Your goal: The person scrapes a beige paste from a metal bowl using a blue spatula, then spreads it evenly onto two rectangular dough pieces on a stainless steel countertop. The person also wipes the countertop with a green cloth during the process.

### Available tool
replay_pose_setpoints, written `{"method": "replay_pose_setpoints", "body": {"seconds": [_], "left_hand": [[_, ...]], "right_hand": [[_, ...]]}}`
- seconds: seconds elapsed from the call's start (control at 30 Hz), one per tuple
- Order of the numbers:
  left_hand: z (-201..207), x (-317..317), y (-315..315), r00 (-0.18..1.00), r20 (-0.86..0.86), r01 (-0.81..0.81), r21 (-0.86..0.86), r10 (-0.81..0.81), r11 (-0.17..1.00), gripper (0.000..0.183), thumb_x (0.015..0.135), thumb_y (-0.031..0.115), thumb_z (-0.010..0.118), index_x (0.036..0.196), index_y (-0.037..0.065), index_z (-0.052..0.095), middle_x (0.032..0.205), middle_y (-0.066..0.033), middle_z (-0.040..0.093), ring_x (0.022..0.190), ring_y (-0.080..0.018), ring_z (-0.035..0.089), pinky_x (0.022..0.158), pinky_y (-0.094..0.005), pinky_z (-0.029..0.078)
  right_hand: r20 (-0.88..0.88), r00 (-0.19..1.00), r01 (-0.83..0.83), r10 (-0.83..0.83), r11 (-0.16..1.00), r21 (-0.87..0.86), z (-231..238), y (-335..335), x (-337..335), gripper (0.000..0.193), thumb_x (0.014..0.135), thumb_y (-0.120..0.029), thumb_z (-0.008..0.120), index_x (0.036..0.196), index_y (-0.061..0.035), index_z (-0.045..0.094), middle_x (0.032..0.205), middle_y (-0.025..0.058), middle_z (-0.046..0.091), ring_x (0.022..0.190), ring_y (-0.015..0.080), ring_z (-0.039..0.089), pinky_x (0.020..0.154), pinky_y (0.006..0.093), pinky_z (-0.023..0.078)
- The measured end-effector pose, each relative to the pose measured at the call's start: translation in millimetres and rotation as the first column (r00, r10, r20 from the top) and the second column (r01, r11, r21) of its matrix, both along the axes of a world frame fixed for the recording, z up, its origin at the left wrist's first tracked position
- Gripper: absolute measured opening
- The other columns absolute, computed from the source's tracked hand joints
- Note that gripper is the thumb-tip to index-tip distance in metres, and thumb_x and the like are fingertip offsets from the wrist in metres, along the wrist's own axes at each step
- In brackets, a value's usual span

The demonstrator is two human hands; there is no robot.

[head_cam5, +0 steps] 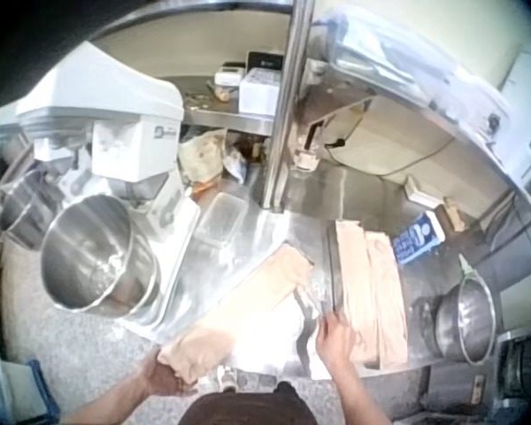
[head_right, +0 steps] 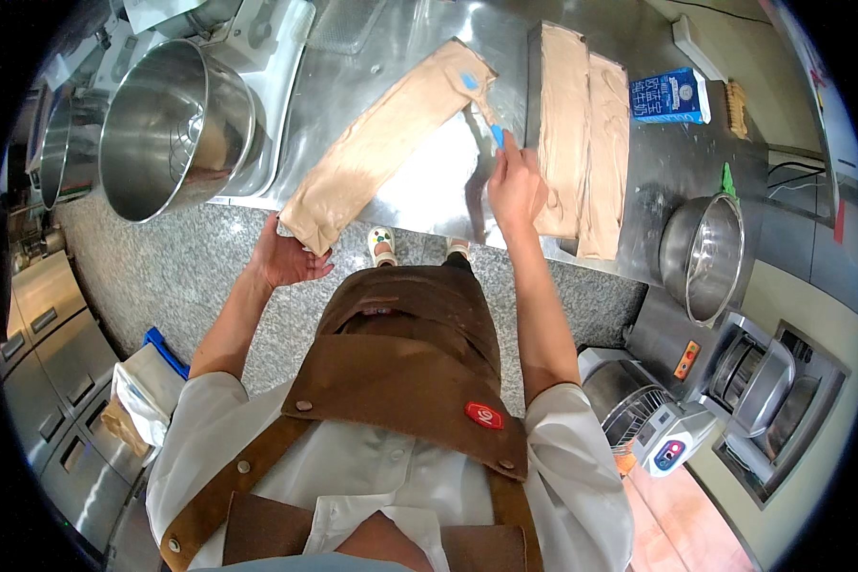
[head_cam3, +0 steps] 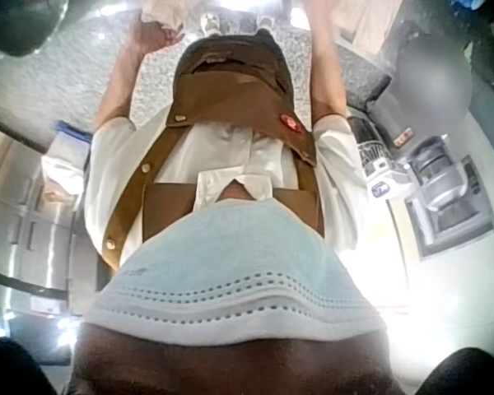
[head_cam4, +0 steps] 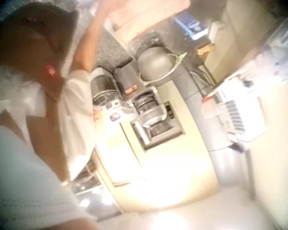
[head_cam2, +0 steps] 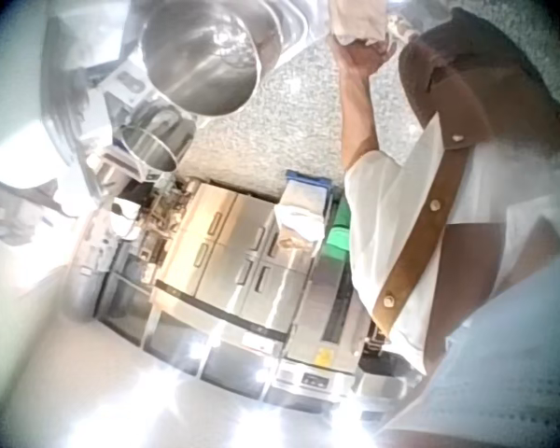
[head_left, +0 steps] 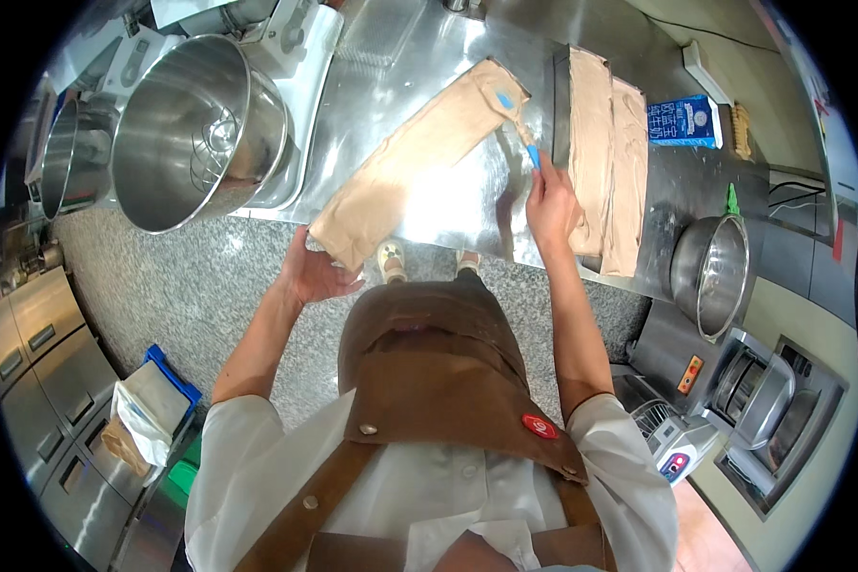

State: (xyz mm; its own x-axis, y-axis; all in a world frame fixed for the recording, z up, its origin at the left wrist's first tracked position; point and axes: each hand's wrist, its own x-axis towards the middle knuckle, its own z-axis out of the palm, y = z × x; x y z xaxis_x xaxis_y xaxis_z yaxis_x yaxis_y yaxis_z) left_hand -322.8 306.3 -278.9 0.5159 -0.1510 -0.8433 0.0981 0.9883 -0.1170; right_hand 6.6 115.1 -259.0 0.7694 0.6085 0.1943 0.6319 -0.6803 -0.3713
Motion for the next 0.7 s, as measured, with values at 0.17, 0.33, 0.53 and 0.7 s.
{"method": "replay_pose_setpoints", "body": {"seconds": [0.17,0.33,0.53,0.7], "left_hand": [[-6.7,-3.9,1.0,1.000,0.017,-0.009,-0.006,0.009,1.000,0.092,0.088,0.078,0.018,0.140,0.005,0.039,0.120,-0.0189,0.054,0.097,-0.0329,0.057,0.098,-0.0557,0.040],[-11.3,-7.4,0.8,0.998,0.056,-0.018,-0.015,0.019,1.000,0.095,0.088,0.079,0.016,0.145,0.005,0.032,0.124,-0.0214,0.050,0.101,-0.0354,0.056,0.098,-0.0570,0.041],[-8.3,-6.0,0.6,0.997,0.068,-0.024,-0.016,0.025,1.000,0.094,0.088,0.078,0.015,0.146,0.005,0.032,0.128,-0.0213,0.048,0.102,-0.0355,0.054,0.098,-0.0564,0.041],[-7.0,-5.5,-0.1,0.998,0.052,-0.026,-0.012,0.027,1.000,0.092,0.089,0.076,0.018,0.145,0.005,0.033,0.127,-0.0206,0.048,0.102,-0.0346,0.053,0.098,-0.0560,0.041]], "right_hand": [[-0.103,0.987,-0.119,0.125,0.991,0.061,2.6,-29.0,-35.5,0.033,0.091,-0.013,0.061,0.123,-0.0187,0.066,0.079,0.0102,0.059,0.066,0.0295,0.061,0.058,0.0388,0.048],[0.018,0.994,-0.108,0.107,0.992,0.059,-8.1,-17.8,-20.0,0.033,0.090,-0.011,0.061,0.122,-0.0162,0.065,0.079,0.0105,0.059,0.064,0.0294,0.061,0.056,0.0396,0.049],[-0.011,1.000,-0.018,0.018,1.000,-0.012,-0.4,5.2,2.9,0.030,0.091,-0.015,0.059,0.121,-0.0166,0.065,0.082,0.0109,0.061,0.070,0.0323,0.063,0.060,0.0427,0.049],[-0.138,0.990,-0.002,0.005,1.000,0.020,1.0,-2.0,-4.9,0.028,0.091,-0.017,0.061,0.118,-0.0189,0.068,0.082,0.0114,0.062,0.072,0.0330,0.063,0.064,0.0431,0.049]]}}
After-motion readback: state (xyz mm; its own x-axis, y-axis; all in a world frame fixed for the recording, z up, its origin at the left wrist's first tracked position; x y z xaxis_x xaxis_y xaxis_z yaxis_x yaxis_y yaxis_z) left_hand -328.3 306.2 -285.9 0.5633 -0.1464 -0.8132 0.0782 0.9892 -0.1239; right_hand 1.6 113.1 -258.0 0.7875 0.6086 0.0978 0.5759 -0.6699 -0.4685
